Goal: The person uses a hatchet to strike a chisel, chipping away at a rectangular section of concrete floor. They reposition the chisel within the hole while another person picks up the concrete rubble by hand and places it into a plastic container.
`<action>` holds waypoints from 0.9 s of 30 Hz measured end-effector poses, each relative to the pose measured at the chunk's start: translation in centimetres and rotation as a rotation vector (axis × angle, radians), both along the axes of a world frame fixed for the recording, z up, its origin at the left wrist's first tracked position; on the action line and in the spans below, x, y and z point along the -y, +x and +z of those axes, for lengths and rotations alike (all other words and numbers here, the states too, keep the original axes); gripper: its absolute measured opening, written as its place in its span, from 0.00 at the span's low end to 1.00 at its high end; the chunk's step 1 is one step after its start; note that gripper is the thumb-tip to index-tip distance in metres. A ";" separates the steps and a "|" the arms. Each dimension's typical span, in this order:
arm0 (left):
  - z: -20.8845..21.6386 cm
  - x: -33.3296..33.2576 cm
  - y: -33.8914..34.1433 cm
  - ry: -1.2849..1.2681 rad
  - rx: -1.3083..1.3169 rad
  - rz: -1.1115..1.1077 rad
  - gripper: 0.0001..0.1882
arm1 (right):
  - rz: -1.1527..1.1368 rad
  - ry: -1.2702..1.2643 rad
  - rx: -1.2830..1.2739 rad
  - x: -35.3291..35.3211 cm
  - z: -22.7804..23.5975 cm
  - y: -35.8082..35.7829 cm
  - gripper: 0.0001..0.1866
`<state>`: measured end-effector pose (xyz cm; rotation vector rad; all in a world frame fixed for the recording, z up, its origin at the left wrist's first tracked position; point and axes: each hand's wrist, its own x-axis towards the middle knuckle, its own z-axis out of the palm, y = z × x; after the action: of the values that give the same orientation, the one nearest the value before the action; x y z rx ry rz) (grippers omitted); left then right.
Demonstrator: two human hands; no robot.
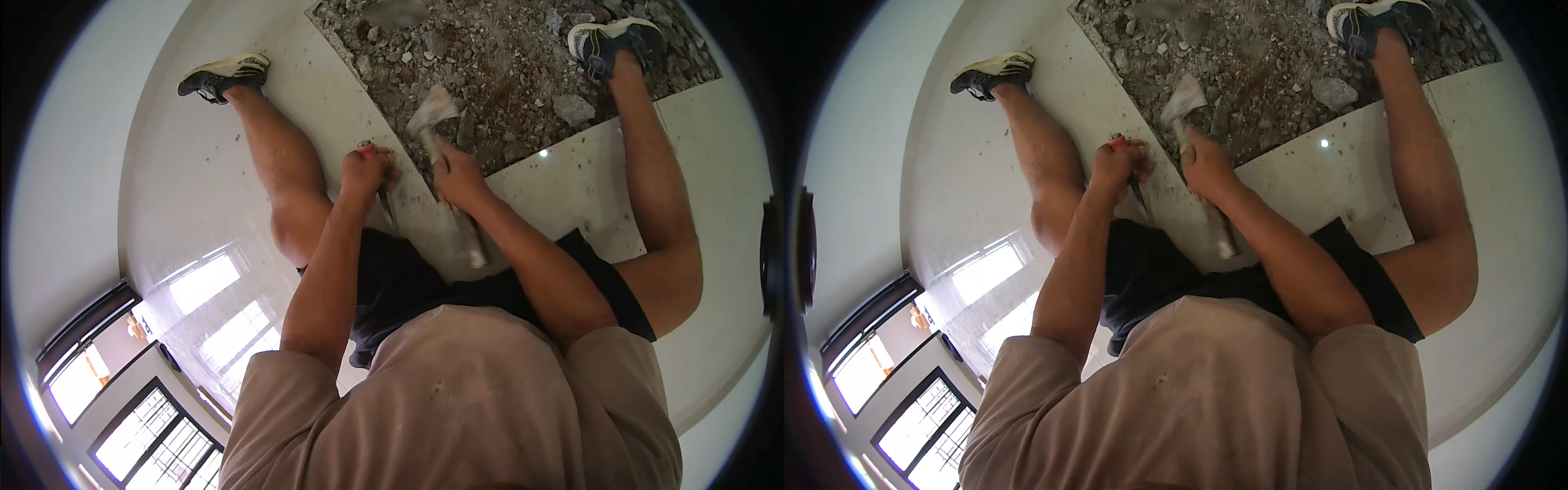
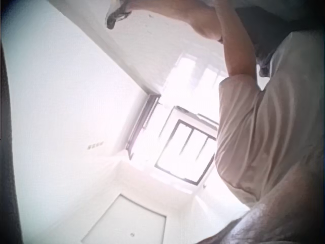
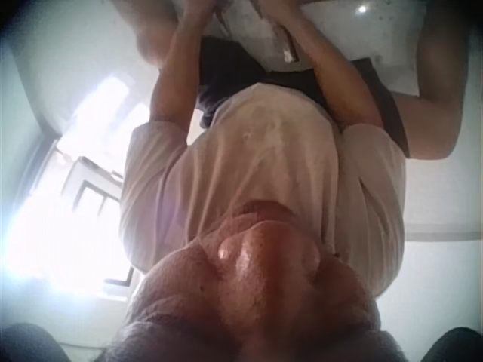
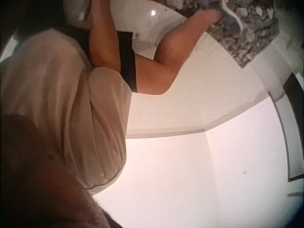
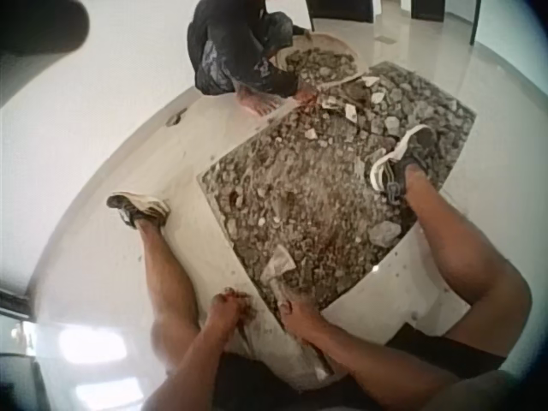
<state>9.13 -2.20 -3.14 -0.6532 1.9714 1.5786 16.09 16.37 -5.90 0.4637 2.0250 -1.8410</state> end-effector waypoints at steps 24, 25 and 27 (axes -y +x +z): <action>6.0 -1.4 -0.7 0.128 -0.098 -0.039 0.12 | -0.030 0.078 0.075 -4.0 6.9 4.5 0.17; 7.2 -2.6 -0.9 0.189 -0.168 -0.069 0.13 | -0.036 0.080 0.077 -4.3 7.8 4.5 0.17; 8.4 -4.3 -1.2 0.237 -0.247 -0.146 0.14 | -0.208 -0.104 0.103 -4.6 9.2 4.4 0.15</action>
<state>7.94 2.09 5.23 -0.2235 1.9088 1.8335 20.45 21.01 3.32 0.7478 1.8631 -1.9859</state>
